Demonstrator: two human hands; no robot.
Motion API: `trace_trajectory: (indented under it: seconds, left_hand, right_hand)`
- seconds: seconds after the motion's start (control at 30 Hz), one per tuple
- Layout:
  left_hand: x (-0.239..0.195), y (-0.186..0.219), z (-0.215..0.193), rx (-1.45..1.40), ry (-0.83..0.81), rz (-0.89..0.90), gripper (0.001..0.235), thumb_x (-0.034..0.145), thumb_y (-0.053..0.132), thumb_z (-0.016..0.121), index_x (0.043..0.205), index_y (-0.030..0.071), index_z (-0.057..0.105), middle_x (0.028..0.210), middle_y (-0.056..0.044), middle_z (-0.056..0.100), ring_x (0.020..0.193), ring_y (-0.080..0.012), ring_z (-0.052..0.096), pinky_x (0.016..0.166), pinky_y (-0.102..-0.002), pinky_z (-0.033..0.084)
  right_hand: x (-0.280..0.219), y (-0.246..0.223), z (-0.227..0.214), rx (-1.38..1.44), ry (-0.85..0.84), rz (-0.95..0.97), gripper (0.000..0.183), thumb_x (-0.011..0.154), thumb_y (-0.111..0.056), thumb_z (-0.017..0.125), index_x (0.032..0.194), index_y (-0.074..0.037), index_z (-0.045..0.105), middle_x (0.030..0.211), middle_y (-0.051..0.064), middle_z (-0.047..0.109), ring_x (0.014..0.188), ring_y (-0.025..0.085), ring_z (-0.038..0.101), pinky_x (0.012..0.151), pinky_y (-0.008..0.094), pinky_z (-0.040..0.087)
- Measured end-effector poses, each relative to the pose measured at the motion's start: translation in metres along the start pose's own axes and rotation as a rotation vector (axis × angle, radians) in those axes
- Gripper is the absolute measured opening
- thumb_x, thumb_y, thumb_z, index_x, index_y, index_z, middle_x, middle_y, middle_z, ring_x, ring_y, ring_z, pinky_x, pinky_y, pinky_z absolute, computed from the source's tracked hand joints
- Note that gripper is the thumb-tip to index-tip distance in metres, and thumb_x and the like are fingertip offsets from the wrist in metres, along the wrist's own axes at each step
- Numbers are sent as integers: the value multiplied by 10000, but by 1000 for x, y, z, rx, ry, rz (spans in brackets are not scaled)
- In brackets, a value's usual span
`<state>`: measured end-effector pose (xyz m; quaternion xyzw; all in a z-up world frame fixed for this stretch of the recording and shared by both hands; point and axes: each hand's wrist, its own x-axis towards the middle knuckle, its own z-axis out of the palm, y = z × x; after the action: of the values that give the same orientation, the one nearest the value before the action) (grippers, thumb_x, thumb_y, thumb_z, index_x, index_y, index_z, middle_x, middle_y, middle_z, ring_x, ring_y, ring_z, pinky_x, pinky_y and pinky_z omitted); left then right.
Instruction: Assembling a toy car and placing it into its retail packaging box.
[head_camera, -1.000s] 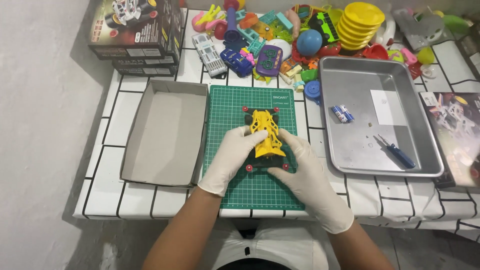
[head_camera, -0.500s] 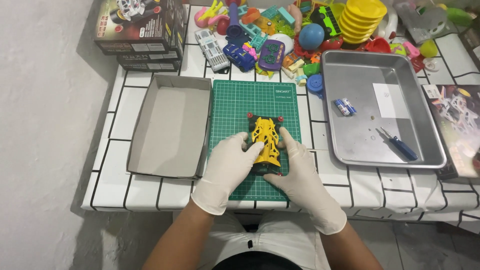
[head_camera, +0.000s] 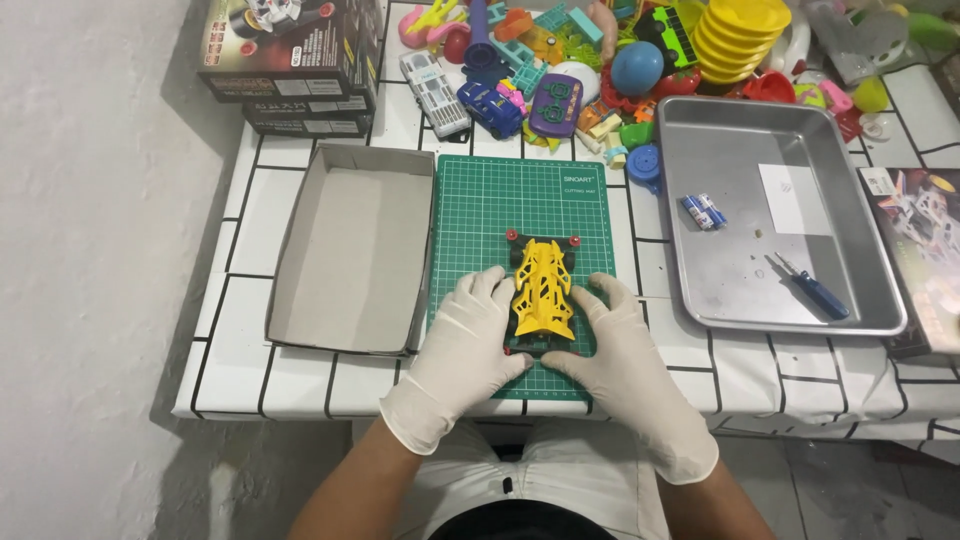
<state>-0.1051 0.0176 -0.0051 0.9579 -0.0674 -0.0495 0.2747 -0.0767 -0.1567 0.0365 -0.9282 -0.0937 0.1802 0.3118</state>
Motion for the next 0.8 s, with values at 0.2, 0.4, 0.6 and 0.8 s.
trace_trajectory:
  seconds: [0.2, 0.4, 0.6, 0.8]
  left_hand:
    - [4, -5, 4, 53, 7, 25, 830, 755, 331, 806, 1410, -42, 459, 1371, -212, 492, 1367, -387, 420, 1062, -474, 424]
    - [13, -10, 12, 53, 39, 40, 763, 726, 310, 799, 1340, -32, 503, 1345, -206, 500, 1350, -392, 442, 1029, -485, 446]
    - [8, -14, -24, -13, 175, 96, 777, 701, 280, 803, 1342, -49, 513, 1376, -241, 485, 1388, -444, 404, 1094, -506, 399]
    - [-16, -63, -76, 120, 287, 29, 809, 628, 302, 861, 1299, -40, 563, 1452, -278, 427, 1424, -510, 341, 1166, -555, 320]
  right_hand:
    - [-6, -20, -5, -10, -24, 43, 862, 739, -73, 894, 1467, 73, 455, 1559, 290, 354, 1442, 504, 392, 1109, 533, 464]
    - [2, -14, -1, -45, 14, 40, 840, 710, -68, 919, 1428, 78, 508, 1526, 269, 416, 1415, 488, 441, 1102, 512, 482]
    - [2, -33, -6, -93, 96, -99, 835, 711, -145, 912, 1409, 91, 519, 1497, 270, 429, 1441, 502, 391, 1165, 560, 392]
    - [24, -84, 22, -232, 146, -345, 783, 746, -273, 915, 1352, 93, 580, 1456, 289, 456, 1485, 490, 326, 1184, 580, 324]
